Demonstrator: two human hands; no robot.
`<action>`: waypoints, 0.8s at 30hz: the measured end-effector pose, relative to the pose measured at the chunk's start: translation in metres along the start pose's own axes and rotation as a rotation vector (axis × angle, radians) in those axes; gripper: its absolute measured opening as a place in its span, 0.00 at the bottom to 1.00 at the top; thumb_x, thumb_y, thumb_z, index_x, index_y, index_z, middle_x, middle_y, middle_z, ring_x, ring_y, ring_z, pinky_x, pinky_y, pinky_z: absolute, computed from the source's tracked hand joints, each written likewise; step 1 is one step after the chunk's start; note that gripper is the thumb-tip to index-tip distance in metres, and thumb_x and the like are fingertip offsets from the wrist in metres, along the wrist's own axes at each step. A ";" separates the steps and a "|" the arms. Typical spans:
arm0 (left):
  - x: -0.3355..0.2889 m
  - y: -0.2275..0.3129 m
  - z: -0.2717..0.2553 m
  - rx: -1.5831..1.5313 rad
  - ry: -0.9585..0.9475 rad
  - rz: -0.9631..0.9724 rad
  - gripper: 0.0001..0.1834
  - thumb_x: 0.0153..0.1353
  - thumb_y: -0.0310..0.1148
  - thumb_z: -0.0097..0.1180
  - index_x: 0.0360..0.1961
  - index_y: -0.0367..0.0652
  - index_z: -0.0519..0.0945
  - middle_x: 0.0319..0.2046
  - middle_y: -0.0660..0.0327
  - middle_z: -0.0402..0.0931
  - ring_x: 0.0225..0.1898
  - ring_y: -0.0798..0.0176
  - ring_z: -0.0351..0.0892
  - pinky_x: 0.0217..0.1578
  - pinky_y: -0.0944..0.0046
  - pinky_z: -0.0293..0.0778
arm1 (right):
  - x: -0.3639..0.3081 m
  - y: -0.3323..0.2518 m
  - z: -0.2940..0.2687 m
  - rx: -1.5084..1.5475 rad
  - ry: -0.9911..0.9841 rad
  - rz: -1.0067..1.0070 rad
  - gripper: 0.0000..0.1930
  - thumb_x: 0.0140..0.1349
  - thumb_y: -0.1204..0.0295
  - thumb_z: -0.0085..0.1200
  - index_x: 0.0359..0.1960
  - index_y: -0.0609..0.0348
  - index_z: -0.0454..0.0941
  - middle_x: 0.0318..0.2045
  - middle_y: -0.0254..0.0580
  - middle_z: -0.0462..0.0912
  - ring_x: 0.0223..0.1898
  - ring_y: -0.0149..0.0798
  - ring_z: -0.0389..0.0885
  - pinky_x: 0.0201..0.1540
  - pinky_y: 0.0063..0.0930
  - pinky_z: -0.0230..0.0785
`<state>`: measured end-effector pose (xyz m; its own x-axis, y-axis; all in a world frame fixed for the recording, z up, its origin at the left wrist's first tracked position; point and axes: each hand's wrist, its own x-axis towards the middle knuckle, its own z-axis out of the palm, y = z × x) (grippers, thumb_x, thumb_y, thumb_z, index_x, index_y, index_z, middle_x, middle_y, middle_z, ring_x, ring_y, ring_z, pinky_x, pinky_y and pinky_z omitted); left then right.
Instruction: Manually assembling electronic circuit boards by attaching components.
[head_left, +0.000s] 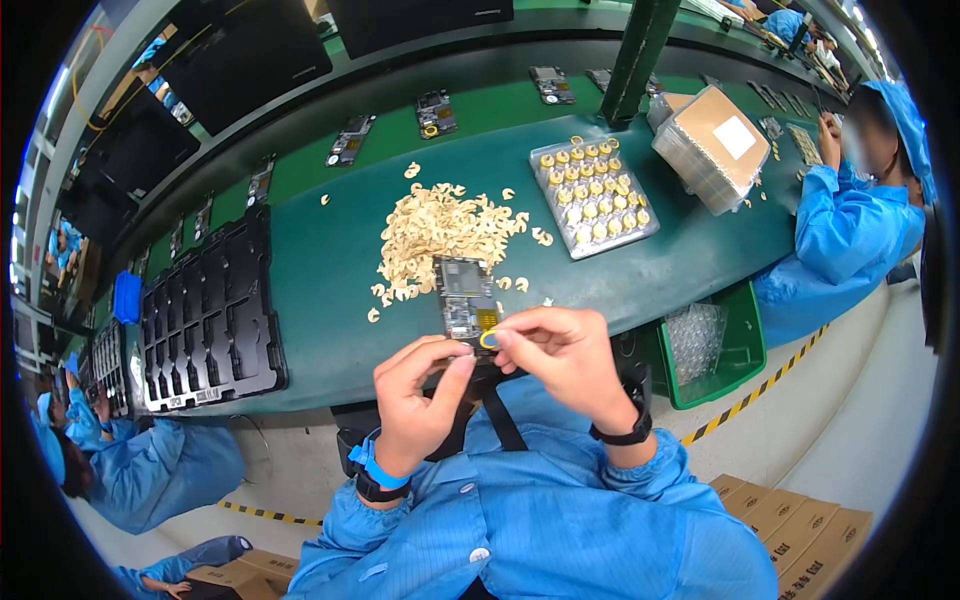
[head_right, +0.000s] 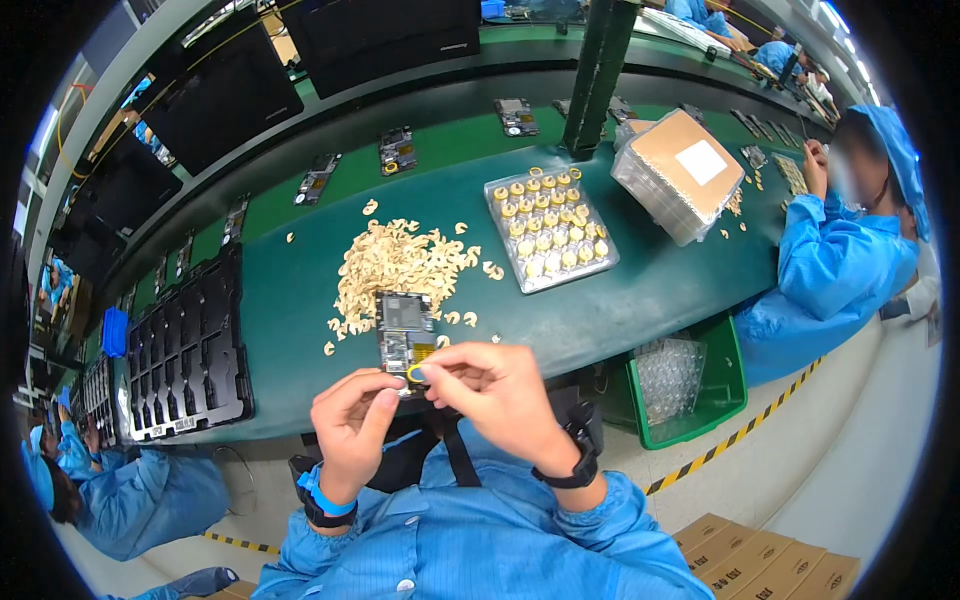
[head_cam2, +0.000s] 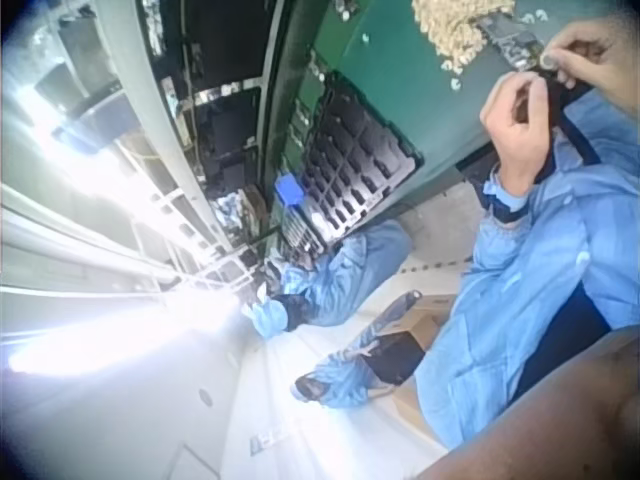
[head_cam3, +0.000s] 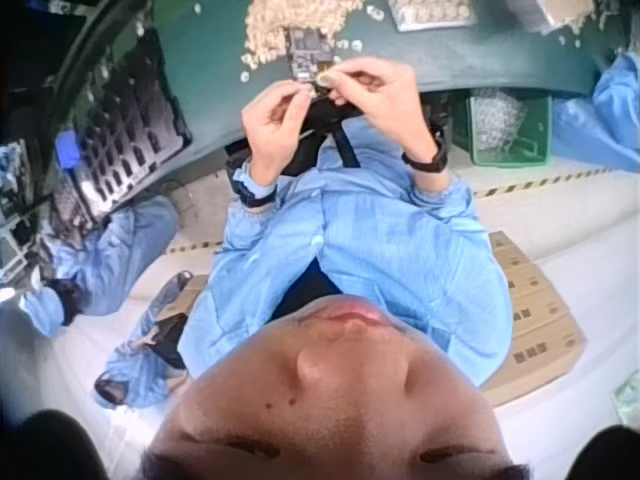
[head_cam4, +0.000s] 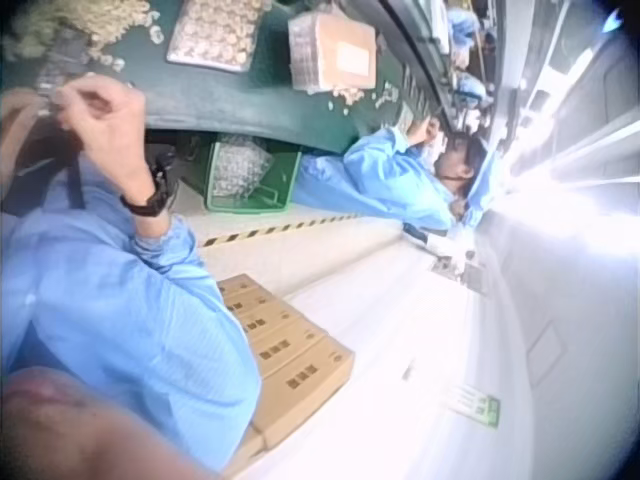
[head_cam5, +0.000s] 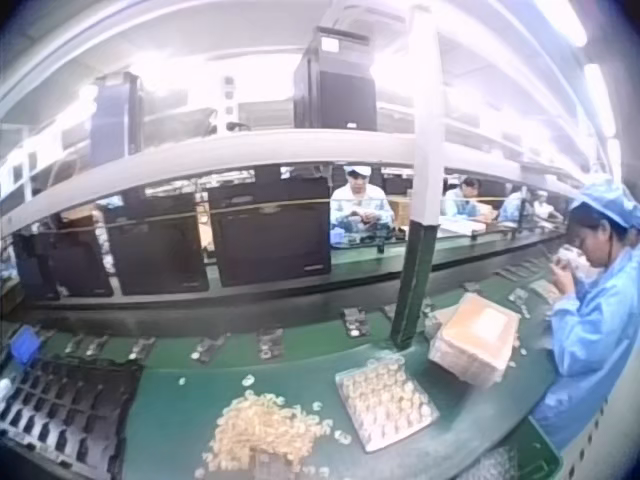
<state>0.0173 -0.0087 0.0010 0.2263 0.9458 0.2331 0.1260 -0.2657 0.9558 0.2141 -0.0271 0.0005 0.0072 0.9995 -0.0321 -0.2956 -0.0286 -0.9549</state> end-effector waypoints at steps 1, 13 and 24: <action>0.000 0.000 0.002 -0.018 -0.011 0.013 0.04 0.66 0.19 0.62 0.41 0.28 0.84 0.38 0.53 0.85 0.38 0.66 0.85 0.41 0.67 0.82 | 0.001 0.004 0.005 0.000 -0.005 0.003 0.08 0.69 0.76 0.63 0.44 0.71 0.86 0.36 0.41 0.88 0.35 0.27 0.87 0.37 0.19 0.80; 0.006 -0.001 -0.011 0.010 -0.045 0.012 0.05 0.67 0.22 0.61 0.38 0.29 0.86 0.32 0.53 0.85 0.31 0.65 0.83 0.32 0.66 0.76 | 0.009 -0.009 0.006 -0.312 -0.199 0.017 0.08 0.67 0.77 0.63 0.43 0.70 0.85 0.29 0.36 0.86 0.31 0.21 0.82 0.32 0.20 0.75; -0.002 -0.003 -0.016 -0.099 -0.028 -0.102 0.05 0.68 0.21 0.62 0.39 0.28 0.86 0.34 0.55 0.86 0.35 0.69 0.83 0.36 0.69 0.78 | 0.012 -0.019 0.014 -0.389 -0.282 0.019 0.03 0.63 0.80 0.64 0.34 0.69 0.84 0.24 0.33 0.84 0.27 0.20 0.82 0.31 0.18 0.76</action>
<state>0.0007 -0.0066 0.0008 0.2440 0.9610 0.1304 0.0541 -0.1477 0.9875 0.2061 -0.0149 0.0226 -0.2704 0.9625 -0.0212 0.0872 0.0026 -0.9962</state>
